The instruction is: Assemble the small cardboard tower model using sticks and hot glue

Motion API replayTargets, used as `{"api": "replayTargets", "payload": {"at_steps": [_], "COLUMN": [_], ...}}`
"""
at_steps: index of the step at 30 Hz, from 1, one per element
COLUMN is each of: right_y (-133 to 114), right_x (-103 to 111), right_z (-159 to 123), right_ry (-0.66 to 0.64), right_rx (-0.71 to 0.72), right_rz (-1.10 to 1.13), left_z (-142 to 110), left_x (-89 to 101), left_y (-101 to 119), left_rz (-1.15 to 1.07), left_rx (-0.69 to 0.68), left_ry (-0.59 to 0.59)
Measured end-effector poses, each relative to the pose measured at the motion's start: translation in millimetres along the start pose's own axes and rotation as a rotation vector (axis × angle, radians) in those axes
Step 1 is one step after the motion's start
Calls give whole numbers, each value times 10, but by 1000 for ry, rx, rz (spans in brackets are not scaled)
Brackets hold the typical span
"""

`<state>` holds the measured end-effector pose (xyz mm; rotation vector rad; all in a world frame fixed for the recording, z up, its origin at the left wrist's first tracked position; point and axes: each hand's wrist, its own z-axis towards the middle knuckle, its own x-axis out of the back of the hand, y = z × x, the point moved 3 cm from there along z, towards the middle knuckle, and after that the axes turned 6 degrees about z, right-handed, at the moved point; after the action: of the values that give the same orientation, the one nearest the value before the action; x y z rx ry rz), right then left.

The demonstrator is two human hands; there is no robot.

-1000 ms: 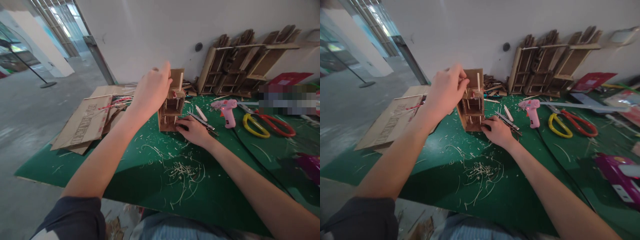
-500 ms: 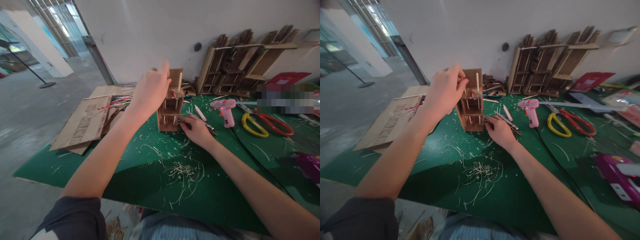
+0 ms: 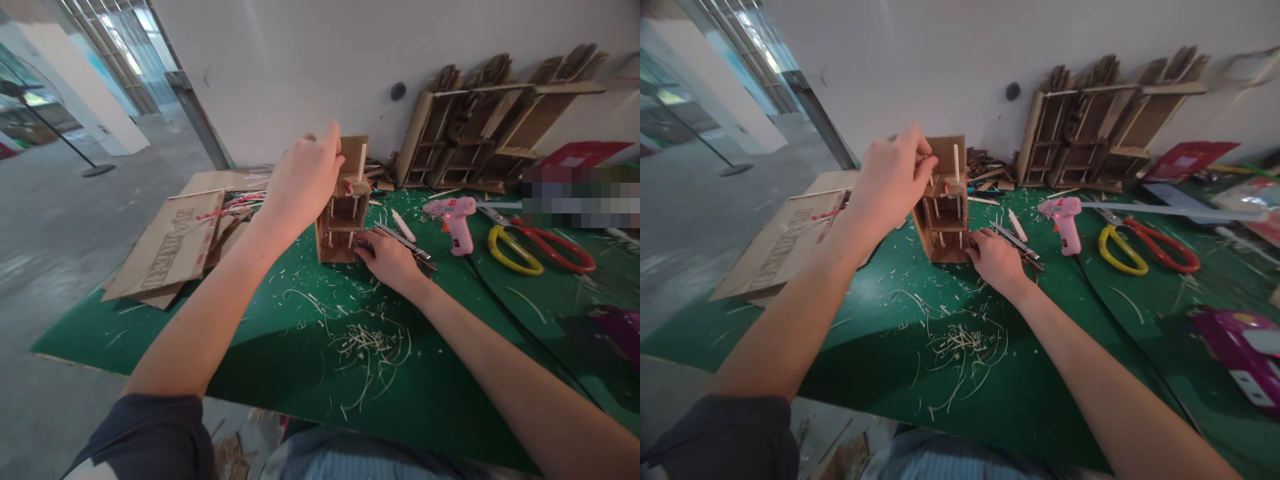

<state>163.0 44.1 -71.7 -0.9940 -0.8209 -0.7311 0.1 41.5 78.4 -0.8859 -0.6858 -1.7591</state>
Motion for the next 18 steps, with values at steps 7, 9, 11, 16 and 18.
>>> {"api": "replayTargets", "payload": {"at_steps": [7, 9, 11, 16, 18], "right_y": [49, 61, 60, 48, 57], "right_x": [-18, -30, -34, 24, 59], "right_z": [31, 45, 46, -10, -29], "right_ry": [12, 18, 19, 28, 47], "right_rx": [24, 21, 33, 64, 77], "right_rz": [75, 79, 84, 94, 104], "left_z": [-15, -17, -17, -17, -17], "left_x": [-7, -12, -15, -8, -2], "left_y": [-7, -11, -13, -5, -1], "left_rz": [43, 38, 29, 18, 10], "left_rx": [-53, -46, -38, -31, -25], "left_ry": [30, 23, 15, 5, 2]}}
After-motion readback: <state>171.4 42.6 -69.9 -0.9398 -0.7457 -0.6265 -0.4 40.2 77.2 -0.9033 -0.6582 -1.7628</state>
